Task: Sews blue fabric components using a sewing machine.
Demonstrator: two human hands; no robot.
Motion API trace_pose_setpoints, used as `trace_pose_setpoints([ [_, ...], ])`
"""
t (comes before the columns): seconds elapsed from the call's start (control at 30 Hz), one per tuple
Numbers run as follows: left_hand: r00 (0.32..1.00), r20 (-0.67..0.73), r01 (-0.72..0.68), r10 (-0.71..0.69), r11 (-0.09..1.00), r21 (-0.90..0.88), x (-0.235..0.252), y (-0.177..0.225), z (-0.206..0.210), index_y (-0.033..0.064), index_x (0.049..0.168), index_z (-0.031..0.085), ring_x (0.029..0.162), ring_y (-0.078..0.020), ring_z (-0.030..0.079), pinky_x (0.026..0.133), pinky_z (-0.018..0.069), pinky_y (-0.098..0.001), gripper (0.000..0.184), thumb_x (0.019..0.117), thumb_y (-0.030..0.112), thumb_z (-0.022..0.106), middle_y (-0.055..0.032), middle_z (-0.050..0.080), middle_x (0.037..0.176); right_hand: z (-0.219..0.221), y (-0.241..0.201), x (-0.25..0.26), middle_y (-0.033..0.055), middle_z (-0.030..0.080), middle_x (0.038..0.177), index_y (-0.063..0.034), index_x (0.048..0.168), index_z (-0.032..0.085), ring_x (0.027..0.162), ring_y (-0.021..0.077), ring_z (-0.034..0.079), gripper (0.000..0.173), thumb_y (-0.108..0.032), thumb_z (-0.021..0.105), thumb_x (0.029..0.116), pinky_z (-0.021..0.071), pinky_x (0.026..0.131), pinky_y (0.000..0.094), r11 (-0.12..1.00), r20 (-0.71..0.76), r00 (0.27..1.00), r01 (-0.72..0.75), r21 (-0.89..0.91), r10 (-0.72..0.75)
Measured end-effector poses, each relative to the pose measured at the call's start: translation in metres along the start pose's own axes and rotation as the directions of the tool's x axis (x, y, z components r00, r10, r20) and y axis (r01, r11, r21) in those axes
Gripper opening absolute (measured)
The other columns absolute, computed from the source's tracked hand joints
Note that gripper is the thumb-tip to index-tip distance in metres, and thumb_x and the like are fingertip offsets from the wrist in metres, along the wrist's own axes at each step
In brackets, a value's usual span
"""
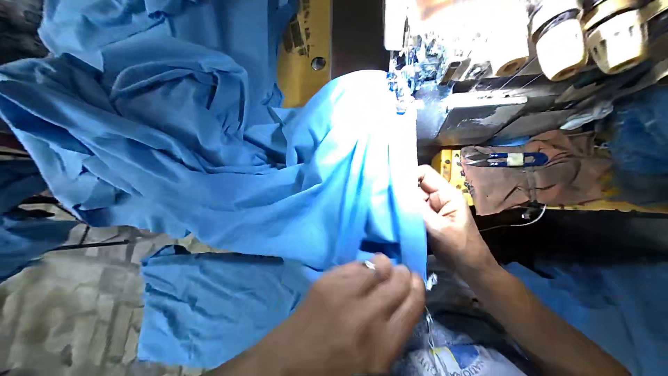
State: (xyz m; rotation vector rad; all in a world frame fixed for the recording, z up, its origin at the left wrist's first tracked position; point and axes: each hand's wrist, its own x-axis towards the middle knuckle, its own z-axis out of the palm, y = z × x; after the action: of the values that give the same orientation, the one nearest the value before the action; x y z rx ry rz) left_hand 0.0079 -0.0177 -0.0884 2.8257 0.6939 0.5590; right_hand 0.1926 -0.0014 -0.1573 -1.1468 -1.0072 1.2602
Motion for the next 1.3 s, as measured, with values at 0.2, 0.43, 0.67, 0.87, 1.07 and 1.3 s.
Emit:
trace_pose_setpoints([
  [0.2,0.998,0.066,-0.023,0.018,0.997,0.077,-0.011,0.001,0.037,0.0039,0.093,0.070,0.068,-0.0211,0.060,0.055,0.0448,-0.0296,0.019,0.0993,0.003,0.051,-0.0070,0.069,0.082,-0.009,-0.001,0.009,-0.0009,0.066,0.078,-0.0061,0.104,0.067,0.063,0.0037,0.062,0.011,-0.005,0.056,0.1014,0.0535,0.057,0.0188,0.999,-0.017,0.999,0.034,-0.014,-0.034],
  [0.43,0.999,0.014,0.031,-0.031,0.999,0.034,-0.007,0.000,0.023,0.0062,0.101,0.072,0.073,-0.0216,0.062,0.060,0.0460,-0.0308,0.018,0.1017,0.010,0.054,-0.0067,0.072,0.088,-0.010,0.015,-0.003,-0.0029,0.071,0.087,-0.0045,0.109,0.066,0.073,0.0001,0.067,0.015,0.003,0.063,0.0955,0.0575,0.067,0.0159,0.993,-0.034,0.992,0.120,-0.019,-0.121],
  [0.67,1.000,0.030,-0.009,0.005,0.990,0.144,-0.014,-0.003,0.047,0.0032,0.094,0.070,0.067,-0.0219,0.060,0.055,0.0434,-0.0305,0.017,0.0991,0.005,0.054,-0.0076,0.069,0.080,-0.016,0.013,-0.007,-0.0012,0.073,0.086,-0.0028,0.111,0.070,0.071,0.0019,0.067,0.015,-0.001,0.062,0.0980,0.0574,0.065,0.0177,0.994,-0.063,0.994,0.083,-0.070,-0.087],
  [0.87,0.999,0.025,-0.031,0.027,0.989,0.145,-0.015,-0.005,0.052,0.0034,0.094,0.070,0.069,-0.0214,0.060,0.057,0.0442,-0.0296,0.017,0.0989,0.004,0.054,-0.0073,0.069,0.082,-0.018,0.009,-0.003,-0.0017,0.073,0.084,-0.0029,0.104,0.071,0.069,0.0031,0.067,0.017,0.001,0.059,0.0949,0.0586,0.063,0.0194,0.996,-0.019,0.996,0.083,-0.020,-0.083],
  [1.07,0.992,-0.101,0.075,-0.074,0.997,-0.001,-0.008,-0.002,0.020,0.0106,0.109,0.071,0.083,-0.0188,0.062,0.070,0.0464,-0.0289,0.015,0.1030,0.014,0.058,-0.0049,0.073,0.098,-0.014,0.013,0.001,-0.0045,0.068,0.073,-0.0027,0.097,0.072,0.057,-0.0028,0.056,0.015,0.006,0.062,0.0899,0.0492,0.054,0.0137,0.994,-0.070,0.992,0.101,-0.042,-0.104],
  [1.3,0.994,-0.098,0.056,-0.039,0.983,0.177,-0.010,-0.010,0.050,0.0061,0.100,0.074,0.072,-0.0185,0.060,0.060,0.0443,-0.0279,0.018,0.1011,0.011,0.057,-0.0053,0.072,0.088,-0.005,0.008,0.012,-0.0029,0.068,0.073,-0.0060,0.092,0.069,0.065,0.0019,0.065,0.009,-0.005,0.063,0.0977,0.0568,0.063,0.0181,0.979,-0.010,0.999,0.034,0.203,-0.033],
])
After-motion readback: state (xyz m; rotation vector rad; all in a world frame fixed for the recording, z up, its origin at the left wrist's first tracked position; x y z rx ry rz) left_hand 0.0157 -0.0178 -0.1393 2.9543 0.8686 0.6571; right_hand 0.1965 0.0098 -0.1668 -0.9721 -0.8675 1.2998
